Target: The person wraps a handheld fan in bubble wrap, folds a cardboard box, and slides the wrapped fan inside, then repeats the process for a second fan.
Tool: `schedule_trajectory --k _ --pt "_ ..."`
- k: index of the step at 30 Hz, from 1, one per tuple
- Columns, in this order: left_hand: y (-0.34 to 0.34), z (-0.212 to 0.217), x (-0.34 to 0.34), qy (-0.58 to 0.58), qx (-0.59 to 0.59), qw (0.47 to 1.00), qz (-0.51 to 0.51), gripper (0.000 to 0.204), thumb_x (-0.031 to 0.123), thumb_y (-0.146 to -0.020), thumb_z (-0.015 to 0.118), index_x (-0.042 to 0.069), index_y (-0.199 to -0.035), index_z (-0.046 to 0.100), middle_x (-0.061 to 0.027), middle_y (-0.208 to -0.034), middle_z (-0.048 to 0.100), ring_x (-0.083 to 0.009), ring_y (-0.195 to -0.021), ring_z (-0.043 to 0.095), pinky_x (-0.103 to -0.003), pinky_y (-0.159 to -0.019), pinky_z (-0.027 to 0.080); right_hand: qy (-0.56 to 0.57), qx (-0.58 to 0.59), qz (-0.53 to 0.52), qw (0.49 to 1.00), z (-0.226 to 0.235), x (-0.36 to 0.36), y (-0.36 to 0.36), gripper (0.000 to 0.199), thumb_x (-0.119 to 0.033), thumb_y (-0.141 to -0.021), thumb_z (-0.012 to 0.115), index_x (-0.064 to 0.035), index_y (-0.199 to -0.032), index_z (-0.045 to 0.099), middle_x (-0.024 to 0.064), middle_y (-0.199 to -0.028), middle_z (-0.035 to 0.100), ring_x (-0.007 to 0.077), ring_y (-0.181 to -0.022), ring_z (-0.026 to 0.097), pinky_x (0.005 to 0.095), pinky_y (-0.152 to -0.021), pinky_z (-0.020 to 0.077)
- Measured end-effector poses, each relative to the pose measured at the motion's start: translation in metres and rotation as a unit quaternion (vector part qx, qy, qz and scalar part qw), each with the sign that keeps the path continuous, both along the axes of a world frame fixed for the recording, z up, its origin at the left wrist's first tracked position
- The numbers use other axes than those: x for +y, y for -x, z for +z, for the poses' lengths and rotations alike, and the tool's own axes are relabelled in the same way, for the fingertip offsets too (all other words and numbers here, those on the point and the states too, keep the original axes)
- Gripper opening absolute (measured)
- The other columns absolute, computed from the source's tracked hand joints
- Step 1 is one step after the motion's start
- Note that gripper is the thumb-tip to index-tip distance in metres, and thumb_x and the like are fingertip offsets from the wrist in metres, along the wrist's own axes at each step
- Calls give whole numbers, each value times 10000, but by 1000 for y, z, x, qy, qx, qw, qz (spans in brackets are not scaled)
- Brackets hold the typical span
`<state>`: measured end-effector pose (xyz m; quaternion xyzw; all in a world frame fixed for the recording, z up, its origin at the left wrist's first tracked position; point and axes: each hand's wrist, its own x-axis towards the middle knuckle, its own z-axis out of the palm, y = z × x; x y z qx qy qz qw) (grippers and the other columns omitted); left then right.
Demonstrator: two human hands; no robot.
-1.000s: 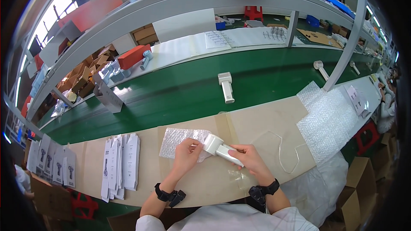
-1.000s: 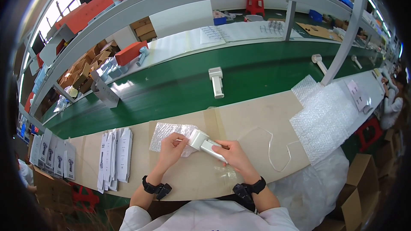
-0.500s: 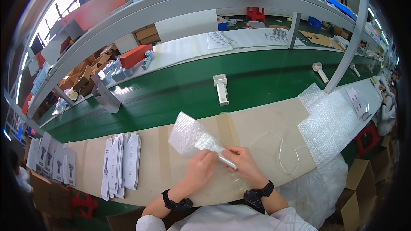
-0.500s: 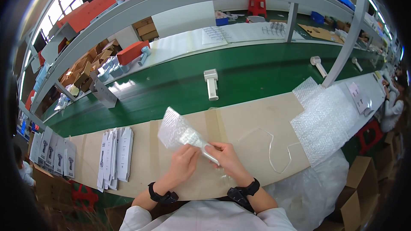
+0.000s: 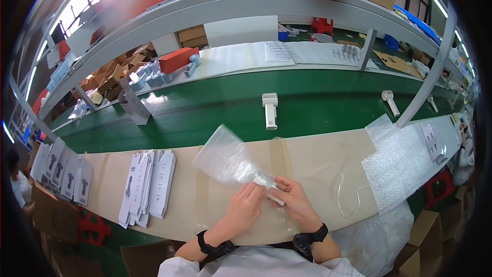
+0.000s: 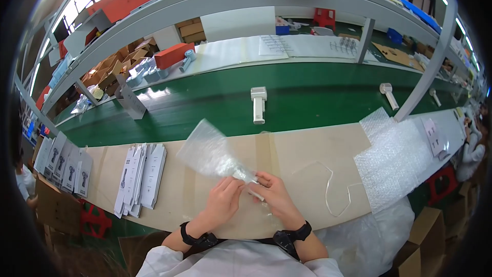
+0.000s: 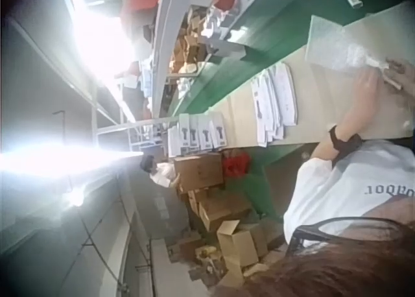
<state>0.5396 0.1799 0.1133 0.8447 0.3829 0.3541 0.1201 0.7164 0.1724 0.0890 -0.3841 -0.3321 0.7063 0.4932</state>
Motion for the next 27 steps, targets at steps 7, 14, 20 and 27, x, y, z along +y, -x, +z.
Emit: schedule_trajectory --k 7,14,20,27 --pt "-6 -5 -8 57 -19 998 -11 162 -32 -808 581 16 -959 548 -117 -882 556 -319 -851 573 -427 -706 485 33 139 27 989 -22 0 -4 437 -20 -894 624 45 -1307 499 102 -1215 609 174 -1052 617 323 -890 521" --pt "-5 28 -22 85 -61 993 -54 130 -21 -846 591 20 -969 575 -135 -852 572 -340 -809 583 -416 -694 486 0 86 79 993 -8 -8 -6 436 44 -866 624 37 -1290 520 112 -1240 600 163 -1102 594 316 -937 496" --pt "4 20 -17 76 -62 993 -60 100 14 -868 584 18 -967 572 -136 -880 564 -338 -834 577 -409 -700 489 -60 -253 -9 965 5 -7 14 240 45 -806 680 55 -1045 665 78 -972 700 129 -859 648 264 -766 521" --pt "34 0 -17 114 -72 990 -40 88 64 -872 600 23 -947 581 -137 -909 555 -334 -892 574 -400 -731 488 -29 -324 -125 937 -1 -10 32 137 -5 -818 671 46 -945 678 62 -814 687 126 -723 621 279 -670 508"
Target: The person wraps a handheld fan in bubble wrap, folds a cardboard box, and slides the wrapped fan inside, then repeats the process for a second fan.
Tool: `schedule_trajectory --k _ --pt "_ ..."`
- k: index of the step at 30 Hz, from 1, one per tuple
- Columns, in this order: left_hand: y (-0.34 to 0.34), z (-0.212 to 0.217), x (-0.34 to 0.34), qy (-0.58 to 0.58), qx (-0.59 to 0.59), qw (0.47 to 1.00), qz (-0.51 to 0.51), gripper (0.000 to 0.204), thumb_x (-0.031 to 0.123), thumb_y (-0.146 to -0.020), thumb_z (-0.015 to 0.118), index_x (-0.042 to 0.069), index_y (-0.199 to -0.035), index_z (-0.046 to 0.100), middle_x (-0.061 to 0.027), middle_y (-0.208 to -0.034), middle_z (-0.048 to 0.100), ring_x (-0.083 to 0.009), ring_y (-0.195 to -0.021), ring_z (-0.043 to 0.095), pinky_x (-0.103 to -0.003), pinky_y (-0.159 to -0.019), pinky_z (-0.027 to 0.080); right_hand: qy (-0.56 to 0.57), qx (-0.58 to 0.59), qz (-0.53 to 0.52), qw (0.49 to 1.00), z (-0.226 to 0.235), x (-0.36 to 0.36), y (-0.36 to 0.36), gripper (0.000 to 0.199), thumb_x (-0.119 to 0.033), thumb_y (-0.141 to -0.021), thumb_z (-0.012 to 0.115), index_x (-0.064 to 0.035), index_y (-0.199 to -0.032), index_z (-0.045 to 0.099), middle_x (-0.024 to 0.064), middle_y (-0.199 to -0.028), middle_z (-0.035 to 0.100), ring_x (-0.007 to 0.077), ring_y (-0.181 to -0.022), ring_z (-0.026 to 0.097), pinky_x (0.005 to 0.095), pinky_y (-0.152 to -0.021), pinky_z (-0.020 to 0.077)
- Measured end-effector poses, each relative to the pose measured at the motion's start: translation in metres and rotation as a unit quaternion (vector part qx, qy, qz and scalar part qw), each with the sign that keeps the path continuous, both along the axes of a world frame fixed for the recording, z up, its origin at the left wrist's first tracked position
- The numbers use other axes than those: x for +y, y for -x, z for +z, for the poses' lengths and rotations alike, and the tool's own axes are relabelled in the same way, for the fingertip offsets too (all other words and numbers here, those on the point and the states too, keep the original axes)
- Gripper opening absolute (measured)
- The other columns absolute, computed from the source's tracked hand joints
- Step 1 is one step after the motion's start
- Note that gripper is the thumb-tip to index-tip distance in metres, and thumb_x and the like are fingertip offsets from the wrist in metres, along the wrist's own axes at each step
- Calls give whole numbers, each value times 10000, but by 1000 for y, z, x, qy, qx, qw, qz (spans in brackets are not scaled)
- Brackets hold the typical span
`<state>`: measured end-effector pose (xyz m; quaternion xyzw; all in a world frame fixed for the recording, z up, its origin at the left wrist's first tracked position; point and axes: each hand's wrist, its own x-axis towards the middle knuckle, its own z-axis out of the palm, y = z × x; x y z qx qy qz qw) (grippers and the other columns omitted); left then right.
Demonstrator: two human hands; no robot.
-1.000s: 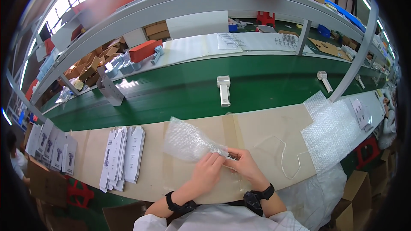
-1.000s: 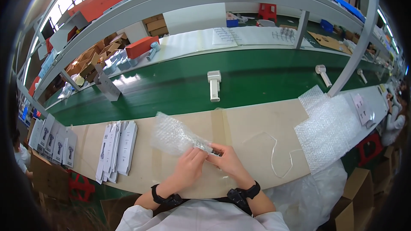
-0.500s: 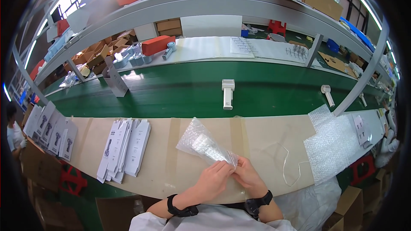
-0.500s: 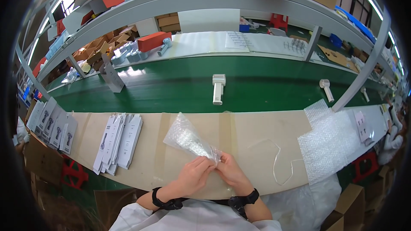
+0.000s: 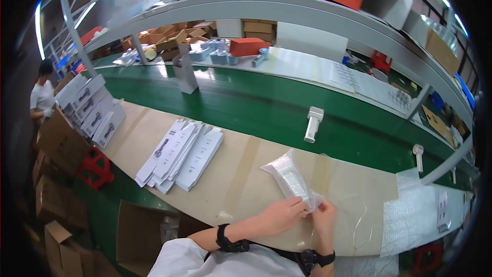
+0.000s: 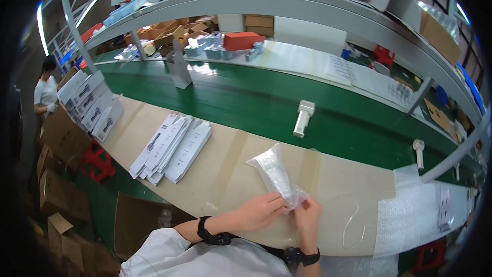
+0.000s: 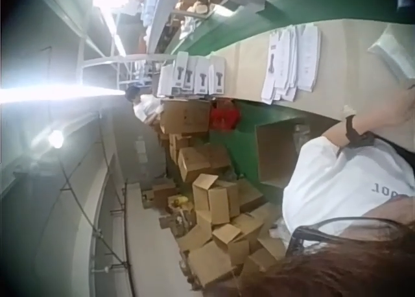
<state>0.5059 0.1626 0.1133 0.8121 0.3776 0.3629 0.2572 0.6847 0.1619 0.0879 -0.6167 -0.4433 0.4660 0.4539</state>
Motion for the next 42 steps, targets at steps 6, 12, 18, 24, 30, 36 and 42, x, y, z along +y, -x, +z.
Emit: schedule_trajectory --k 6,12,18,24,30,36,42 --pt "174 12 74 -124 90 908 389 207 85 -793 681 -7 -971 628 -180 -979 636 -366 -975 591 -427 -828 485 -137 -225 -211 941 19 -7 -36 237 -89 -867 651 22 -1076 648 141 -978 660 263 -880 640 332 -771 506" --pt "351 -11 91 187 188 831 488 891 489 -628 805 -33 -1281 495 -259 -1243 543 -379 -1085 566 -433 -965 443 -274 -420 125 856 9 16 43 557 -118 -793 709 -32 -1306 508 185 -1168 576 354 -1059 554 436 -900 453" --pt "343 1 71 259 149 833 467 1107 517 -534 842 -12 -1394 390 -287 -1336 451 -388 -1204 497 -447 -1042 383 -119 -441 141 878 2 17 2 626 -52 -732 700 -20 -1319 487 217 -1154 561 407 -1065 522 459 -929 439" --pt "220 69 43 -47 263 894 360 1111 433 -540 851 27 -1432 327 -310 -1414 316 -477 -1327 303 -546 -1115 249 -194 -545 -31 815 9 8 -32 570 -18 -753 688 0 -1292 504 198 -1105 589 373 -1049 547 445 -939 450" --pt "97 92 39 -163 255 953 26 1107 461 -518 856 32 -1405 353 -320 -1421 285 -503 -1315 292 -602 -1110 220 -19 239 296 924 76 25 5 421 -13 -865 610 37 -1276 533 77 -1199 632 134 -1014 599 275 -863 498" --pt "25 89 43 -250 138 945 -159 1004 478 -592 842 29 -1372 396 -325 -1423 306 -529 -1290 323 -604 -1048 299 28 307 318 896 29 41 -54 476 57 -768 625 36 -1239 560 80 -1141 641 111 -979 603 250 -784 510" --pt "2 90 51 -183 226 948 -130 1044 398 -570 801 -17 -1404 332 -342 -1415 298 -508 -1312 286 -580 -1102 229 -51 275 253 926 59 16 -57 379 18 -756 684 60 -1127 620 85 -1028 672 114 -923 623 253 -796 512"
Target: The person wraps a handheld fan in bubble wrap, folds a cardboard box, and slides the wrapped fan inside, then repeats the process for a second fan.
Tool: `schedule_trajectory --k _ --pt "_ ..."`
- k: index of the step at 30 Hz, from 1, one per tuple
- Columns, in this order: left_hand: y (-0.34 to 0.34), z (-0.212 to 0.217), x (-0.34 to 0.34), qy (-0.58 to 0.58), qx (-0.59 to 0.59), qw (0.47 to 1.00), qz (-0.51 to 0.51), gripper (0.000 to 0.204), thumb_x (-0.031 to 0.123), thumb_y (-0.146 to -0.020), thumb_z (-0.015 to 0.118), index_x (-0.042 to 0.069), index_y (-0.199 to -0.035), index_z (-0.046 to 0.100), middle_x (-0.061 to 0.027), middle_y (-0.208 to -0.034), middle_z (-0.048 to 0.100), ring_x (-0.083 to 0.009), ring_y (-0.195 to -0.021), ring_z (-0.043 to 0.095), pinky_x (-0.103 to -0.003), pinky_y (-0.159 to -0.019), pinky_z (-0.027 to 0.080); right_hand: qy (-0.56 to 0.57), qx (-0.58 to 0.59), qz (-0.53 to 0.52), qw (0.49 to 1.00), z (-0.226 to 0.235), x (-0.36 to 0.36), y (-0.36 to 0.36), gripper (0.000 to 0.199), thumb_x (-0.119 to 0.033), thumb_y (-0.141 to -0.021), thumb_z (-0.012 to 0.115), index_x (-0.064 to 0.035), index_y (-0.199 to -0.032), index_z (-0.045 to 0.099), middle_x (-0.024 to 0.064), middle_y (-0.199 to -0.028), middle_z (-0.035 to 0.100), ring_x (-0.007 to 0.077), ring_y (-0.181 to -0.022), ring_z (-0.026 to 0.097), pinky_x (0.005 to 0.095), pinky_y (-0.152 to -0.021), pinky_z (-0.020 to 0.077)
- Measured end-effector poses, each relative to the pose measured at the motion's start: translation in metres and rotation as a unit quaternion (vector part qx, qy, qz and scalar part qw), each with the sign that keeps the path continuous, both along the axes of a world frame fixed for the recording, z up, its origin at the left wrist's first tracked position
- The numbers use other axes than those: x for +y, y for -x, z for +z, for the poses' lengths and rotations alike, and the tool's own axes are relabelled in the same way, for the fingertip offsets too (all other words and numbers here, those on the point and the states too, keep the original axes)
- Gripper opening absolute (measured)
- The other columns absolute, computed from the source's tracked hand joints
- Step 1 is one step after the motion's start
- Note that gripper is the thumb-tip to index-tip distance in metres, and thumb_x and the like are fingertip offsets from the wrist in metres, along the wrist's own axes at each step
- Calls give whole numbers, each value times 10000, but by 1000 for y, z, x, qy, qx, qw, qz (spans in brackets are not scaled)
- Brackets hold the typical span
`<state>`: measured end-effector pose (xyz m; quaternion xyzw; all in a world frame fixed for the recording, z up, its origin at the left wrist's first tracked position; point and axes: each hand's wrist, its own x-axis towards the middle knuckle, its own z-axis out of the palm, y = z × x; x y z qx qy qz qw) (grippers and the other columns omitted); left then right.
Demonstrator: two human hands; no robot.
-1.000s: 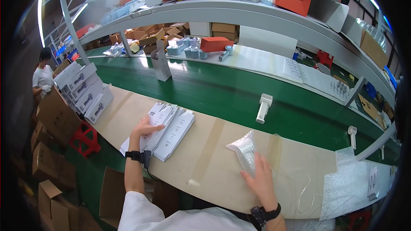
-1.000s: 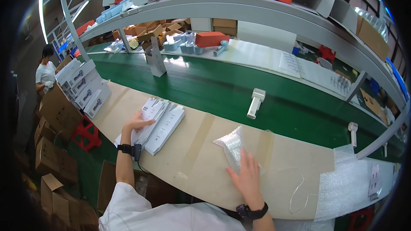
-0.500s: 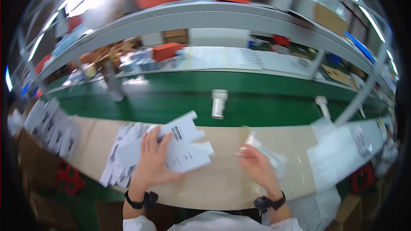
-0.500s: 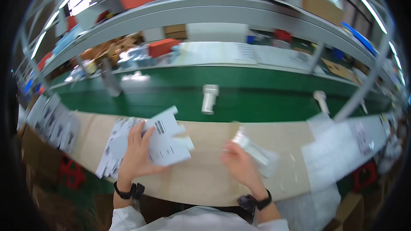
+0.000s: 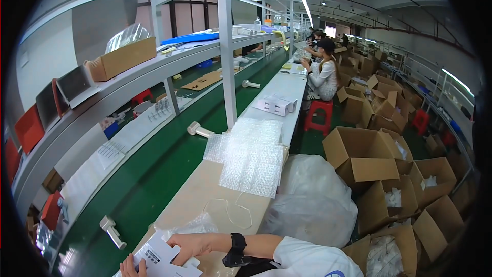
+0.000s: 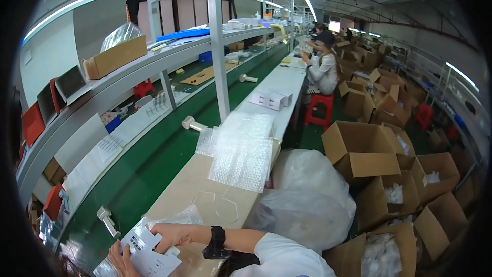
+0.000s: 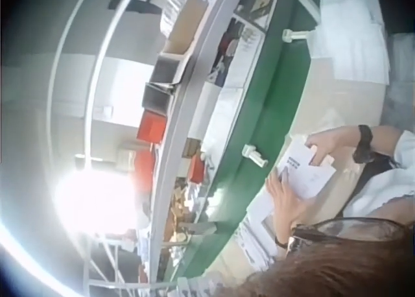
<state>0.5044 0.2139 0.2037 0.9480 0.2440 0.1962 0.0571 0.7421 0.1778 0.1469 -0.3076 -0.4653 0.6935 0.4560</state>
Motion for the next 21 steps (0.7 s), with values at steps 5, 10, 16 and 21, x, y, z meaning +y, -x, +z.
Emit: schedule_trajectory --k 5,10,16,21 --pt "-10 23 0 2 95 995 14 1139 403 -527 820 -66 -1418 287 -348 -1426 287 -509 -1318 279 -578 -1115 218 -7 -52 -64 997 8 5 -9 383 -30 -740 724 68 -1100 637 111 -997 689 150 -892 658 281 -774 537" --pt "-12 6 8 -15 51 999 11 1169 395 -510 830 -87 -1416 271 -349 -1420 300 -510 -1319 278 -569 -1117 219 -19 -49 -88 995 -3 17 -10 391 -53 -734 734 63 -1096 644 125 -983 694 170 -836 674 287 -744 548" --pt "2 -37 35 0 -65 997 32 1077 328 -542 856 -74 -1396 337 -318 -1336 440 -484 -1245 412 -542 -1057 329 -28 -134 -100 986 22 10 -14 299 -57 -804 674 33 -1089 655 98 -983 682 155 -855 657 296 -814 539" --pt "15 -43 51 -217 27 972 86 885 271 -589 863 -64 -1310 473 -289 -1243 537 -457 -1138 526 -518 -979 421 72 129 -101 984 13 11 -27 541 -151 -871 675 -19 -1352 466 115 -1160 614 193 -992 633 356 -904 522"
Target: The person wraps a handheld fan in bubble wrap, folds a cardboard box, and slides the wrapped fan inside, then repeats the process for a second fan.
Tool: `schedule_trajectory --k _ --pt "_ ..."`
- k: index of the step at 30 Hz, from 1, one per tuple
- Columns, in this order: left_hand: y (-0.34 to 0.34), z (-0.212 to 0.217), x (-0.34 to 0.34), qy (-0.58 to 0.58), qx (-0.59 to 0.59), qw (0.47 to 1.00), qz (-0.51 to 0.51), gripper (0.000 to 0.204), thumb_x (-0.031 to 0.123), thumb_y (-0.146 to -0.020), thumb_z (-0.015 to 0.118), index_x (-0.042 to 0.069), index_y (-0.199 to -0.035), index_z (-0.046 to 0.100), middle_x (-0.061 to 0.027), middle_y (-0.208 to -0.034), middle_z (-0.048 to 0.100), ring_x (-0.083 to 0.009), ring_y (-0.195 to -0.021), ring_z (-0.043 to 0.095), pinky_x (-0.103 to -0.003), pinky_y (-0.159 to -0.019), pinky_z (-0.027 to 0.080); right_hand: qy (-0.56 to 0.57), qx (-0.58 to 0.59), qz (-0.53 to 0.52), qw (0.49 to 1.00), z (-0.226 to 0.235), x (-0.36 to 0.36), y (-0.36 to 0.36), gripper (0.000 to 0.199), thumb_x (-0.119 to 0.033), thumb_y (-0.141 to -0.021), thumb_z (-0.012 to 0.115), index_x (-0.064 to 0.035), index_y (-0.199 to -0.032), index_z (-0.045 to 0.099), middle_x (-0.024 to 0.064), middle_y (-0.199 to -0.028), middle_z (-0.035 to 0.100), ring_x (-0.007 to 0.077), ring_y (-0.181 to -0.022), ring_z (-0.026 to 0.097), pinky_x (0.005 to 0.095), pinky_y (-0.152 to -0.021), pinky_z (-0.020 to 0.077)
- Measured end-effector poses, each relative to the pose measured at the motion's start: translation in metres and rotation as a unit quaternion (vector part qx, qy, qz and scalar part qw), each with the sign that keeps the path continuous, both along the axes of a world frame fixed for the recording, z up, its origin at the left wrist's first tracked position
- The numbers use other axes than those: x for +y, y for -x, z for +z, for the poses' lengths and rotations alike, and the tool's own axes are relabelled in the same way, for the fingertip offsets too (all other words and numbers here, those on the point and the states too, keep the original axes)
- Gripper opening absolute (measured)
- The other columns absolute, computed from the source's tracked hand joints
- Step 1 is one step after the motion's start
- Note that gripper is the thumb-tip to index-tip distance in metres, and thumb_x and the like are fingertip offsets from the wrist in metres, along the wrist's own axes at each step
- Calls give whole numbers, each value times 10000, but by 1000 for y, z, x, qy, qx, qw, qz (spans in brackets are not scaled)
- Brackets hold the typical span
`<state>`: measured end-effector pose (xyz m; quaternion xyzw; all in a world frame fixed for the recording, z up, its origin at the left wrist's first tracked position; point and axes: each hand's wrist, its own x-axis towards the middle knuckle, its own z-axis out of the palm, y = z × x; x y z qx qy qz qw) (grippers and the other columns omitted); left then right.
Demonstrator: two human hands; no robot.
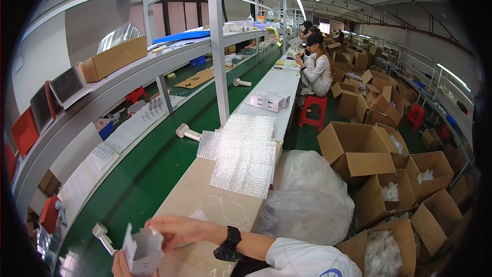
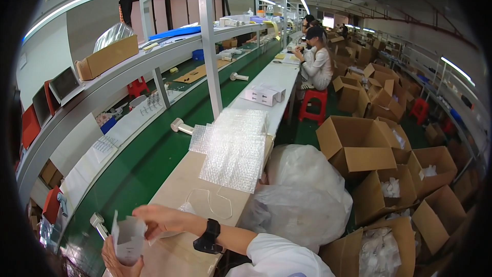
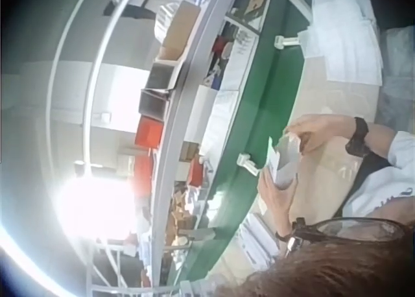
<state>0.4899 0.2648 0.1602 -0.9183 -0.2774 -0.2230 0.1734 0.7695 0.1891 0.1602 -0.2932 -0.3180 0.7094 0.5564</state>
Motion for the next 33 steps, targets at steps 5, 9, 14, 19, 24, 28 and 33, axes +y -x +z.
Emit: schedule_trajectory --k 5,9,14,19,24,28,33 --pt "-41 22 -32 -54 -253 960 110 753 253 -617 854 -94 -1209 544 -280 -1132 605 -445 -1040 586 -510 -937 457 -201 43 -97 974 -44 -16 59 650 -274 -886 693 -62 -1421 389 151 -1400 417 220 -1230 511 371 -992 461" --pt "-61 -39 -21 -186 -235 950 82 874 462 -729 778 35 -1384 386 -307 -1427 312 -497 -1286 347 -581 -1030 332 -197 -74 -304 929 -23 -8 98 731 -173 -876 699 -93 -1484 301 99 -1489 294 229 -1358 363 374 -1087 352" --pt "-53 -39 -28 58 -317 946 -41 873 576 -848 598 30 -1454 286 -249 -1467 288 -388 -1322 358 -511 -1064 319 -180 -37 -218 958 16 -14 60 848 -127 -831 736 -112 -1518 238 56 -1496 297 219 -1386 304 363 -1131 262" --pt "-63 37 -42 389 -439 785 -202 902 629 -861 493 29 -1479 227 -199 -1467 288 -323 -1341 345 -461 -1103 278 -323 -257 -149 899 30 -22 54 866 -93 -833 725 -94 -1520 198 57 -1463 315 202 -1363 320 367 -1137 255" --pt "-62 22 -37 386 -501 737 -238 851 580 -857 501 41 -1465 251 -180 -1432 328 -316 -1330 362 -435 -1102 286 -310 -184 -116 926 36 -25 61 689 -106 -884 645 -89 -1475 290 38 -1408 360 179 -1320 357 336 -1102 294" --pt "-61 11 -33 409 -507 730 -206 847 557 -852 512 65 -1480 230 -178 -1433 332 -311 -1314 383 -421 -1085 313 -273 -114 -163 941 28 -18 68 570 -125 -927 569 -98 -1444 330 38 -1331 394 144 -1133 424 292 -970 362" --pt "-64 15 -30 404 -503 745 -166 839 498 -836 533 92 -1492 206 -178 -1431 336 -306 -1294 401 -418 -1074 334 -252 -90 -240 933 20 -12 84 485 -86 -950 491 -99 -1415 355 37 -1287 419 104 -976 468 251 -854 406"
